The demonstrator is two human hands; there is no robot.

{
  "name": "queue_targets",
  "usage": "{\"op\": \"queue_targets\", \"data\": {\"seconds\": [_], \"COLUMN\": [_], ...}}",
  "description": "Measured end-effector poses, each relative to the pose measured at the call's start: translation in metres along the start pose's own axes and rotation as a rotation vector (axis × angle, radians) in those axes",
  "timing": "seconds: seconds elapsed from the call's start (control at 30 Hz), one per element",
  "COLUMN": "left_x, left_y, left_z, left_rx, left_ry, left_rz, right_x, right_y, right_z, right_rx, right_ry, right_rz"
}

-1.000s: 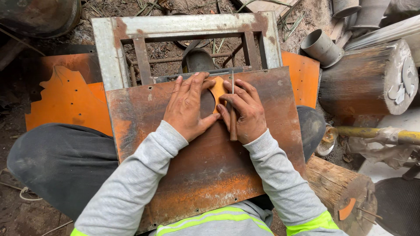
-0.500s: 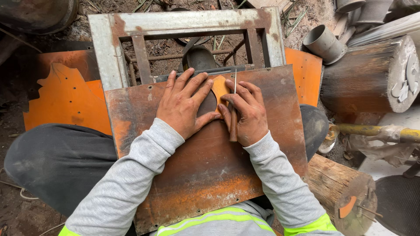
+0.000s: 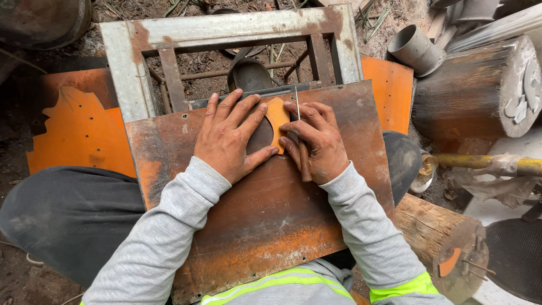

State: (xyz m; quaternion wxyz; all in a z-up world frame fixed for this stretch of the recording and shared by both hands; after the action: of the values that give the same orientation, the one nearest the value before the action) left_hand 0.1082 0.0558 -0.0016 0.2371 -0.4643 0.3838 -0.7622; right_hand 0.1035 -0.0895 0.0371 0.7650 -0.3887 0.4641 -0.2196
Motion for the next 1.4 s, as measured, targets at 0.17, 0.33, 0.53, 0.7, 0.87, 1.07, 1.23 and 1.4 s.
{"op": "queue_targets", "data": {"seconds": [0.17,0.33,0.53,0.7,0.87,1.07,1.23,1.4], "left_x": [0.000,0.000,-0.002,-0.007,0.011,0.009,0.004,-0.003], "left_y": [-0.001,-0.002,0.000,-0.015,-0.004,-0.001,-0.001,-0.002], "left_z": [0.000,0.001,0.001,-0.004,-0.001,0.004,0.003,0.001], "left_rx": [-0.007,-0.015,-0.017,0.092,0.017,-0.007,0.008,0.028], "left_ry": [-0.001,-0.016,-0.043,-0.070,0.013,0.012,-0.034,-0.104], "left_rz": [-0.004,-0.025,-0.060,-0.199,-0.012,-0.007,-0.020,0.011], "right_x": [-0.001,-0.001,-0.010,-0.016,-0.016,-0.016,-0.019,-0.012], "right_y": [0.001,0.001,0.001,0.002,0.002,0.002,-0.006,-0.039], "right_z": [-0.002,-0.001,0.002,0.005,0.005,0.006,0.011,-0.004], "right_rx": [0.011,0.008,-0.021,-0.039,-0.056,-0.049,-0.002,0.218], "right_ry": [-0.010,-0.017,-0.011,-0.018,-0.021,-0.011,-0.007,0.091], "right_rz": [-0.012,-0.025,-0.101,-0.201,-0.190,-0.175,-0.060,0.268]}}
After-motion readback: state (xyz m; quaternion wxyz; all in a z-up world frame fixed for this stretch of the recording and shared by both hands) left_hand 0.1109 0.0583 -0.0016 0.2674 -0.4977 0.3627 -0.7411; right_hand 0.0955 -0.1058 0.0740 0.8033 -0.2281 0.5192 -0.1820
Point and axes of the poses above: each hand's wrist, its own z-axis towards the middle knuckle, its own y-axis out of the palm, x = y × z, the point moved 9 cm from there along z, towards the middle knuckle, and after that the axes turned 2 degrees about x, right-handed, at the moved point
